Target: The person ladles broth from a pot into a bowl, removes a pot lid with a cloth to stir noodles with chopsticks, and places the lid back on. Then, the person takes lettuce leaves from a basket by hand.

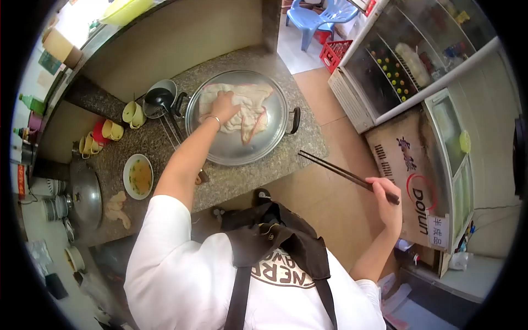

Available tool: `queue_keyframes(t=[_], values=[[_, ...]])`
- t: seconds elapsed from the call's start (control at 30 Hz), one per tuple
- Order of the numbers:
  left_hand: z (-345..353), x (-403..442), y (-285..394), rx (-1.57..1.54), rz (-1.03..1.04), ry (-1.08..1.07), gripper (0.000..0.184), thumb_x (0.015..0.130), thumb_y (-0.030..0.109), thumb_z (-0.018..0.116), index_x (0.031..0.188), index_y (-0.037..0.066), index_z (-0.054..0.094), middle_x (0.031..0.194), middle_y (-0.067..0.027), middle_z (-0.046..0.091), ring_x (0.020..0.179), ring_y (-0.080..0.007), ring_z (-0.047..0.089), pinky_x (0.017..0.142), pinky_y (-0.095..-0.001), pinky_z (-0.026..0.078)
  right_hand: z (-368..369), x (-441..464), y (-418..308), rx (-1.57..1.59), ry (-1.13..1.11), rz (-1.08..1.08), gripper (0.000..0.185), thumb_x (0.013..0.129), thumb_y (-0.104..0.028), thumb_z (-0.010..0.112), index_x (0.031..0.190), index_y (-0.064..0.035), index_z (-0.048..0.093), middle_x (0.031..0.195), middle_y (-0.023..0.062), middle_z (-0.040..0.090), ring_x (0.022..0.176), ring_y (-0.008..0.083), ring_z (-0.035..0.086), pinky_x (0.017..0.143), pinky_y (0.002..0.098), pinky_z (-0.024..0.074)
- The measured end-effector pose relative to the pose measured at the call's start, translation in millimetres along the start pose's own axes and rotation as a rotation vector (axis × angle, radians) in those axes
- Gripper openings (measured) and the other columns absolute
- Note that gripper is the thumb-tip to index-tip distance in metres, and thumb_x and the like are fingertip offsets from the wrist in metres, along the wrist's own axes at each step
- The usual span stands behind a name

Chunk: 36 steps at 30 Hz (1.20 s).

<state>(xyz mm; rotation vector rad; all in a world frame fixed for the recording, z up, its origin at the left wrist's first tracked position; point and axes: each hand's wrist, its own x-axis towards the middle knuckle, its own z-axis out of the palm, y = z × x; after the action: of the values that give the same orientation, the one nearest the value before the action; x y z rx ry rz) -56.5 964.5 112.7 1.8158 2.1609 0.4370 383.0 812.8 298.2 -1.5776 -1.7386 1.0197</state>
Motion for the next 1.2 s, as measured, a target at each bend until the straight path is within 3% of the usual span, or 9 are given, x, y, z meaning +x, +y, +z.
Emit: queue_keyframes(t=[0.23,0.4,0.43,0.5,0.63,0.77,0.9,1.1,1.2], values=[[-94.4,11.8,-19.8,0.049,0.223,0.215,0.056,0.065,0.034,0.063,0.107,-0.002,0.054,0.108,-0.0250,0.051,0.100,-0.0352,0.050,0.087,-0.0365,0.040,-4.9,9.8,-7.2,0.183,0.135,-0.068,0.021,0.084,-0.011,0.047,0.085,0.0050,0.060,0.083,0.0067,0.061,0.077,0.0122,0.054,0.072,0.0226,0.0415],[-209.4,-37.3,-35.1,0.164,0.050,0.330,0.052,0.067,0.030,0.063,0.106,-0.004,0.054,0.104,-0.0220,0.056,0.097,-0.0302,0.054,0.084,-0.0326,0.041,52.2,62.4,-21.5,0.390,0.033,-0.107,0.019,0.083,-0.010,0.052,0.090,0.0054,0.059,0.081,0.0050,0.060,0.075,0.0103,0.055,0.069,0.0215,0.0431],[-219.0,-46.4,-51.6,0.155,0.063,0.406,0.054,0.063,0.035,0.062,0.102,-0.002,0.058,0.097,-0.0243,0.056,0.094,-0.0331,0.054,0.084,-0.0355,0.042,74.3,79.4,-5.8,0.465,0.030,-0.130,0.018,0.083,-0.010,0.053,0.090,0.0048,0.060,0.080,0.0045,0.060,0.073,0.0097,0.055,0.067,0.0215,0.0432],[-239.3,-76.0,-60.8,0.123,-0.012,0.432,0.052,0.064,0.032,0.063,0.102,-0.003,0.057,0.100,-0.0238,0.056,0.096,-0.0326,0.053,0.084,-0.0345,0.041,104.9,105.5,2.0,0.230,-0.020,-0.251,0.016,0.083,-0.010,0.053,0.089,0.0032,0.060,0.076,0.0063,0.061,0.070,0.0091,0.055,0.063,0.0224,0.0433],[-258.6,-125.6,-91.7,0.139,-0.102,0.461,0.050,0.065,0.031,0.062,0.101,-0.003,0.057,0.101,-0.0240,0.055,0.097,-0.0326,0.053,0.085,-0.0343,0.040,164.7,134.9,33.6,-0.035,-0.234,-0.249,0.019,0.082,-0.013,0.054,0.089,0.0032,0.060,0.069,0.0114,0.060,0.059,0.0126,0.056,0.057,0.0252,0.0440],[-260.3,-164.4,-129.6,0.254,-0.201,0.498,0.050,0.065,0.030,0.062,0.101,-0.004,0.057,0.098,-0.0236,0.055,0.095,-0.0343,0.052,0.084,-0.0357,0.040,219.8,133.3,83.1,0.483,-0.270,0.019,0.026,0.085,-0.019,0.049,0.085,0.0037,0.060,0.071,0.0081,0.062,0.060,0.0138,0.060,0.057,0.0232,0.0480],[-261.9,-197.4,-147.6,0.264,-0.265,0.513,0.048,0.065,0.030,0.062,0.099,-0.004,0.057,0.097,-0.0227,0.055,0.093,-0.0340,0.053,0.082,-0.0362,0.041,238.7,119.7,125.0,0.892,-0.011,0.397,0.023,0.085,-0.021,0.048,0.093,-0.0004,0.055,0.084,0.0104,0.059,0.071,0.0186,0.060,0.066,0.0293,0.0516],[-265.0,-226.8,-159.0,0.213,-0.348,0.498,0.049,0.065,0.030,0.062,0.101,-0.004,0.056,0.098,-0.0212,0.055,0.092,-0.0319,0.053,0.080,-0.0341,0.042,249.2,118.7,149.6,1.097,0.173,0.319,0.028,0.087,-0.025,0.048,0.098,0.0008,0.053,0.088,0.0110,0.059,0.077,0.0186,0.060,0.072,0.0286,0.0504],[-266.2,-233.9,-168.0,0.244,-0.384,0.470,0.049,0.067,0.028,0.063,0.104,-0.002,0.055,0.104,-0.0172,0.056,0.092,-0.0283,0.056,0.079,-0.0322,0.043,236.6,120.7,130.8,1.004,0.078,0.213,0.029,0.087,-0.024,0.048,0.099,0.0017,0.053,0.090,0.0115,0.059,0.079,0.0195,0.059,0.075,0.0291,0.0497]])
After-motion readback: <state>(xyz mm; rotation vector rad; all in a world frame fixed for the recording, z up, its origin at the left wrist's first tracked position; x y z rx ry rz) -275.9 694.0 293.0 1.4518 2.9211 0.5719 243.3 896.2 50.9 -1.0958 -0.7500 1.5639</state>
